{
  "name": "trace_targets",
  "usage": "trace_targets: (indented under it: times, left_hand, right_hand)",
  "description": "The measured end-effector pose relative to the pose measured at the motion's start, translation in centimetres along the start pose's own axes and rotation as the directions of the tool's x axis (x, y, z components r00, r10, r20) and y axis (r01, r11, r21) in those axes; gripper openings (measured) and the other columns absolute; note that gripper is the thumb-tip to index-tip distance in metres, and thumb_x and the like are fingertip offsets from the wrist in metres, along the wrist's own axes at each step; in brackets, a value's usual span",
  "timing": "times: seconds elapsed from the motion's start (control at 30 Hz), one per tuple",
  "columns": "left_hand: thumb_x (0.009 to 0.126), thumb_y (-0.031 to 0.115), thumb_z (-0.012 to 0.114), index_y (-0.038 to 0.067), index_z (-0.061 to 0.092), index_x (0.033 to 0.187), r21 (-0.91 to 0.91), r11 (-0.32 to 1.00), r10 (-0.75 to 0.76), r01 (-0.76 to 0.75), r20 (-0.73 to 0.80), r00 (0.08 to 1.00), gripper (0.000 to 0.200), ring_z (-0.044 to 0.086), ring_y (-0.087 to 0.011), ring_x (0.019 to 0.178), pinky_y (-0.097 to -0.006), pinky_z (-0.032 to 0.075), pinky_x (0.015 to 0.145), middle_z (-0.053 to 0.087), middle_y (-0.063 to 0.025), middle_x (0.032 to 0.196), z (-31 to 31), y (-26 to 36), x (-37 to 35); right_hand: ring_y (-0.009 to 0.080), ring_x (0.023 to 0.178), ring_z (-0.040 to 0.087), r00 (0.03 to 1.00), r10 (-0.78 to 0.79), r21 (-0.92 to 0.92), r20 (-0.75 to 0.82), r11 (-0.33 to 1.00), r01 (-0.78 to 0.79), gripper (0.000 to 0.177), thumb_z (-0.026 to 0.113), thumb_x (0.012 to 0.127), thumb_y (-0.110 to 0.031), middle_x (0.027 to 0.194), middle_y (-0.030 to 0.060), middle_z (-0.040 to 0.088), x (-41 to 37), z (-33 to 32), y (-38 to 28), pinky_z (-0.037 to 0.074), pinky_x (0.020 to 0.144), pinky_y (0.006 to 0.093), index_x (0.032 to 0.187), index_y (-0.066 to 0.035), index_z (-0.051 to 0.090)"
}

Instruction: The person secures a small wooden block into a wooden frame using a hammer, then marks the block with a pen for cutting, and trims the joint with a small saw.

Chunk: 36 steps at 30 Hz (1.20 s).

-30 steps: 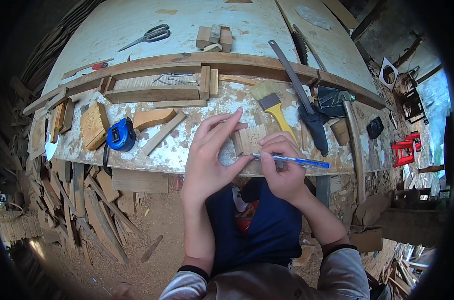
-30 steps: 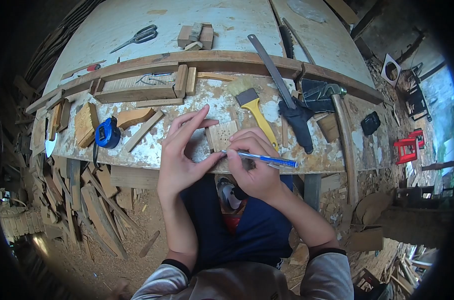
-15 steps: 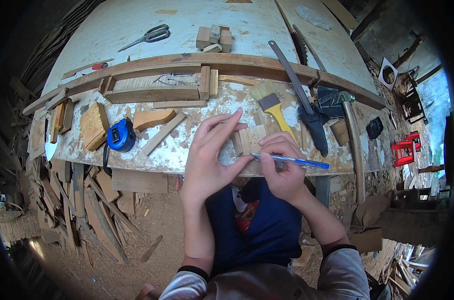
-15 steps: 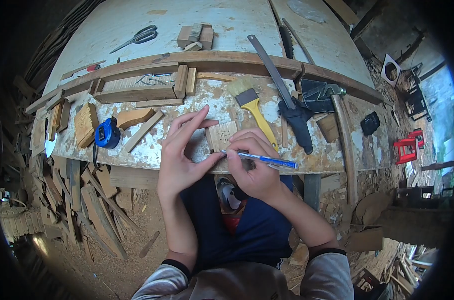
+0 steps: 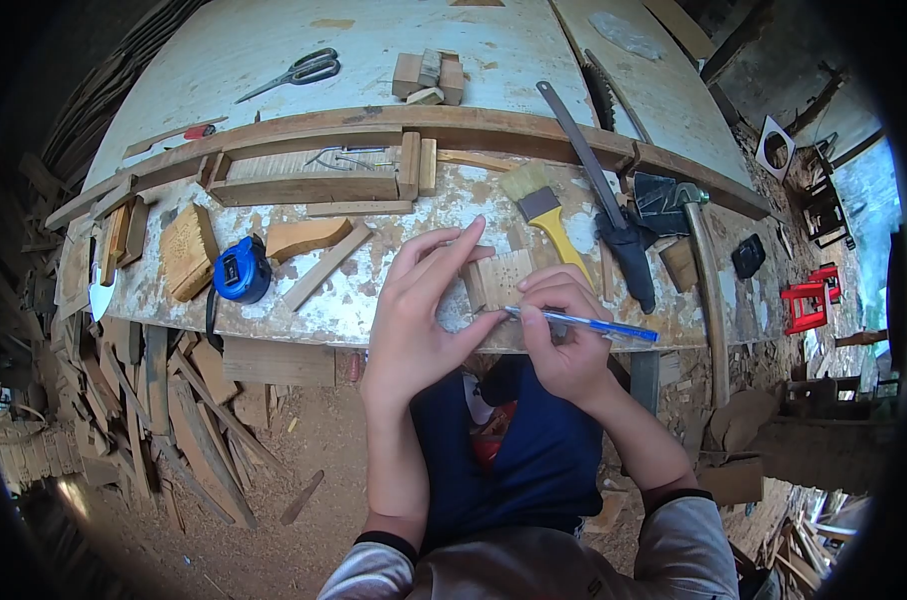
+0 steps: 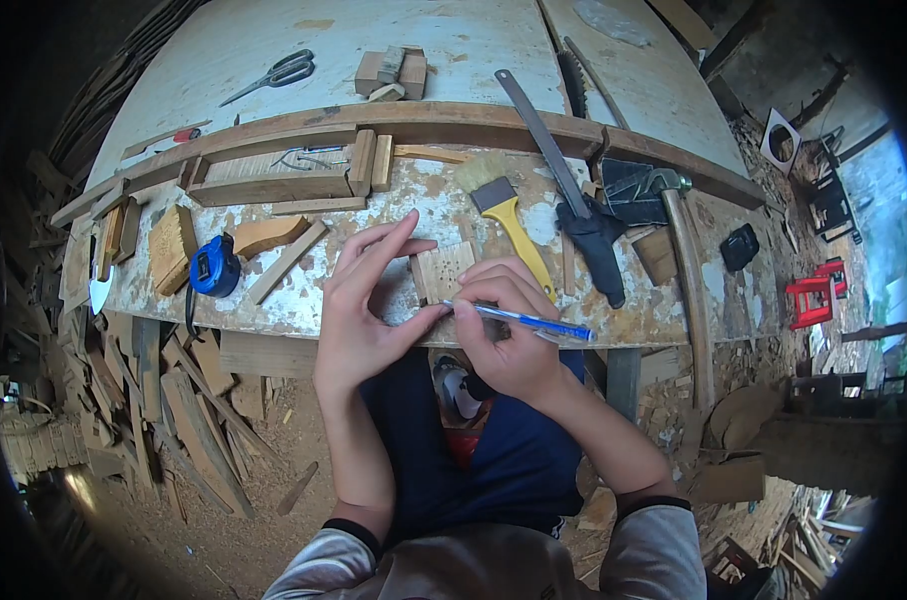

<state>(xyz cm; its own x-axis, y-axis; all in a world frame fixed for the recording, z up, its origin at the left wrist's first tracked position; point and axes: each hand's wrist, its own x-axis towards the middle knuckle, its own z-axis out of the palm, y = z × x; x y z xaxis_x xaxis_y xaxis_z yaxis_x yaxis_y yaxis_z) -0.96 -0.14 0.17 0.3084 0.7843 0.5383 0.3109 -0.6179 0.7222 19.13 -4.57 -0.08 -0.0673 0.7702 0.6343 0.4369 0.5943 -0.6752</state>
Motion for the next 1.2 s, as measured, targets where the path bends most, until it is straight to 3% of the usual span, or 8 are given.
trace_targets:
  times: [1.2]
  left_hand:
    - [0.071, 0.009, 0.095, 0.008, 0.061, 0.157, 0.002, 1.0, 0.005, -0.005, 0.002, 1.0, 0.093, 0.063, -0.0345, 0.131, -0.0459, 0.051, 0.113, 0.079, -0.0114, 0.125, -0.09, 0.03, 0.02]
  right_hand:
    - [0.033, 0.097, 0.072, 0.999, 0.023, -0.011, -0.036, 1.0, -0.024, 0.005, 0.072, 0.094, -0.002, 0.098, 0.0188, 0.073, -0.18, -0.04, -0.01, 0.056, 0.087, 0.041, 0.096, 0.001, 0.068]
